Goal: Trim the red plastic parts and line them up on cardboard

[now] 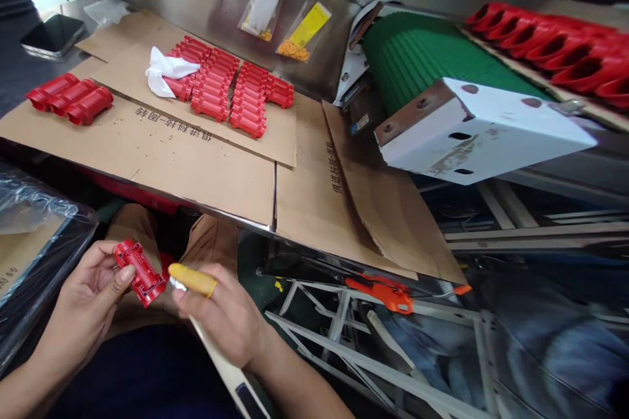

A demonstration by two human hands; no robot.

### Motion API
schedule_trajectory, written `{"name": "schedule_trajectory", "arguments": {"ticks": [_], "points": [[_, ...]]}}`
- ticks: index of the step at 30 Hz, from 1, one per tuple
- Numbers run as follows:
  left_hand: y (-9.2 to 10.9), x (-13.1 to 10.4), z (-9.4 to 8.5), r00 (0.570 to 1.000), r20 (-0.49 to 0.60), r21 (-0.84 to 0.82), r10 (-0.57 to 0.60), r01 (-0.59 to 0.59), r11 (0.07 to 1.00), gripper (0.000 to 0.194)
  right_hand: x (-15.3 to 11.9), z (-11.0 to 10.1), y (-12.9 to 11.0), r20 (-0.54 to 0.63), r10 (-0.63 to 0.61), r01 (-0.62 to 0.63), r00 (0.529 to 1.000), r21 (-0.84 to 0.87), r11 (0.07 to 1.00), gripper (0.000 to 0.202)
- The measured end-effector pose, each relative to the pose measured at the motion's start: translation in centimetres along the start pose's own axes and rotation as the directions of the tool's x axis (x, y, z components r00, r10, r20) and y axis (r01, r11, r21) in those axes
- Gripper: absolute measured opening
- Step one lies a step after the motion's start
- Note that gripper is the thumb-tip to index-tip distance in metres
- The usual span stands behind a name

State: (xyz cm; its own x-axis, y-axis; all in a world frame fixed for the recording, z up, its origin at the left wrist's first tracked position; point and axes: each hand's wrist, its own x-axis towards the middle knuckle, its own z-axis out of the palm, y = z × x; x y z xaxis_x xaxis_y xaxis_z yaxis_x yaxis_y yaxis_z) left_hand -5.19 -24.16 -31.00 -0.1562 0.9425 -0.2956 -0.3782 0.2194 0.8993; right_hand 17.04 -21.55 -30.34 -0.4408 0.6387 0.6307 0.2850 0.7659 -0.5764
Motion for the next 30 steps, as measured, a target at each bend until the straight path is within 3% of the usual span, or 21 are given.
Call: {"name": "schedule_trajectory", "arguments": {"ticks": [3, 5, 8, 13, 21, 30], "points": [[0.0, -0.1, -0.2, 0.999, -0.007, 0.008, 0.045, -0.045, 0.999, 0.023, 0.0, -0.2, -0.1, -0.208, 0.227, -0.214, 0.951, 0.087, 0.973, 0.026], [-0.3, -0.3, -0.6, 0.997, 0.014, 0.040, 0.078, -0.079, 0.996, 0.021, 0.0, 0.1, -0.5, -0.209, 0.303, -0.272, 0.930, 0.163, 0.948, 0.022], [-0.8, -0.6, -0.9, 0.991, 0.076, 0.103, 0.106, -0.113, 0.988, 0.018, 0.3, 1.3, -1.4, -0.155, 0.225, -0.193, 0.962, 0.202, 0.960, 0.020], [-0.6, -0.9, -0.4, 0.977, 0.121, 0.178, 0.175, -0.195, 0.965, 0.014, 1.0, 3.1, -1.9, -0.200, 0.085, -0.046, 0.976, 0.189, 0.981, 0.024], [0.0, -0.9, 0.4, 0.960, 0.144, 0.235, 0.240, -0.269, 0.934, 0.010, 0.9, 3.4, -1.8, -0.194, 0.112, -0.074, 0.975, 0.190, 0.979, 0.025], [-1.0, -1.0, -0.3, 0.974, 0.128, 0.191, 0.187, -0.209, 0.959, 0.013, 0.4, 4.2, -2.5, -0.233, 0.151, -0.102, 0.961, 0.210, 0.972, 0.029]]}}
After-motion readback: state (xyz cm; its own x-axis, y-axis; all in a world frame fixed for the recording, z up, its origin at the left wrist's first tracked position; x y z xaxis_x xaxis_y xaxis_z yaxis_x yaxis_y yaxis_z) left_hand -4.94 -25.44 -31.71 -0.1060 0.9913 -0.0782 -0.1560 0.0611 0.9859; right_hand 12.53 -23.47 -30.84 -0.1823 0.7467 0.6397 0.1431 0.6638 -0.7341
